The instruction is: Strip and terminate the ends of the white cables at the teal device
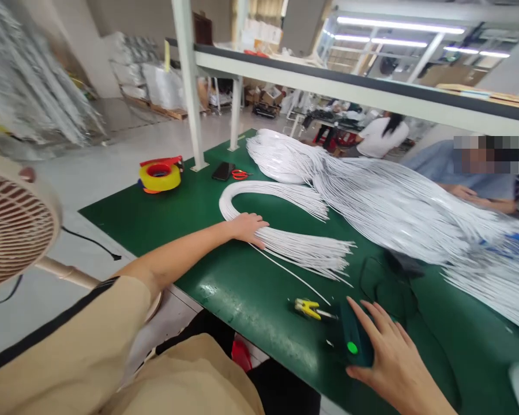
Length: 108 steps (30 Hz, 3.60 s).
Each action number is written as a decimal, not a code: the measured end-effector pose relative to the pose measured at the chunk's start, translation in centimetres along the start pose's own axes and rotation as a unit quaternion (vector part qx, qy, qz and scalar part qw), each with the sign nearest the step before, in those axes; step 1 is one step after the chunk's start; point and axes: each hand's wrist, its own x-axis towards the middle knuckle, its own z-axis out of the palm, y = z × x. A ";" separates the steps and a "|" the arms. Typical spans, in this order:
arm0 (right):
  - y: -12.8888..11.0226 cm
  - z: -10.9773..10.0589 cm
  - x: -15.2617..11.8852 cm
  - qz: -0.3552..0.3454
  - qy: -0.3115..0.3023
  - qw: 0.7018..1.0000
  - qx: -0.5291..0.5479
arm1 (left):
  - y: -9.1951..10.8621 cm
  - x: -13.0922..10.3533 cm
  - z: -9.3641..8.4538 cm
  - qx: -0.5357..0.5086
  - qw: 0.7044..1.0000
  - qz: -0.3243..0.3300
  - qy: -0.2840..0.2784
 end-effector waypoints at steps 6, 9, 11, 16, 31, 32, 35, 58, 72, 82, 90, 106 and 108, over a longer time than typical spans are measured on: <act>-3.0 -3.1 1.9 0.053 -0.074 0.995 0.036 | 0.6 0.1 1.0 0.005 0.998 -0.042 -0.036; -2.8 -3.0 3.2 0.076 -0.099 0.991 0.052 | 0.8 1.4 1.4 0.012 0.996 -0.074 -0.040; -2.7 -2.9 3.6 0.094 -0.104 0.988 0.062 | 1.4 1.8 1.3 0.015 0.994 -0.102 -0.036; -6.2 -3.1 2.3 0.119 -0.021 0.991 0.063 | 4.1 0.4 1.5 0.020 0.995 -0.039 0.095; -17.2 4.4 3.1 0.083 0.135 0.958 0.239 | 9.4 0.5 3.7 0.013 0.998 -0.032 0.055; -17.1 4.4 3.1 0.078 0.137 0.959 0.237 | 9.4 0.4 3.6 0.015 0.998 -0.029 0.054; -17.0 4.5 3.1 0.072 0.148 0.960 0.227 | 9.1 0.1 3.3 0.023 0.999 -0.014 0.042; -17.0 5.1 3.1 0.077 0.150 0.960 0.224 | 2.0 3.8 -1.8 -0.026 0.999 0.028 0.005; -16.9 5.3 3.5 0.067 0.173 0.955 0.230 | 2.4 3.4 -0.5 -0.170 0.980 -0.096 -0.048; -16.3 5.5 4.7 0.021 0.211 0.959 0.186 | 7.7 2.5 -0.8 -0.193 0.980 -0.052 0.015; -16.8 5.3 4.7 0.034 0.202 0.957 0.205 | 5.3 1.2 -2.5 -0.308 0.946 -0.072 0.068; -17.3 2.4 4.3 0.136 0.128 0.878 0.441 | 8.3 -2.2 -7.8 -0.548 0.828 0.053 -0.109; -16.8 0.9 4.8 0.170 0.165 0.813 0.533 | 9.6 -1.8 -7.5 -0.555 0.816 0.073 -0.144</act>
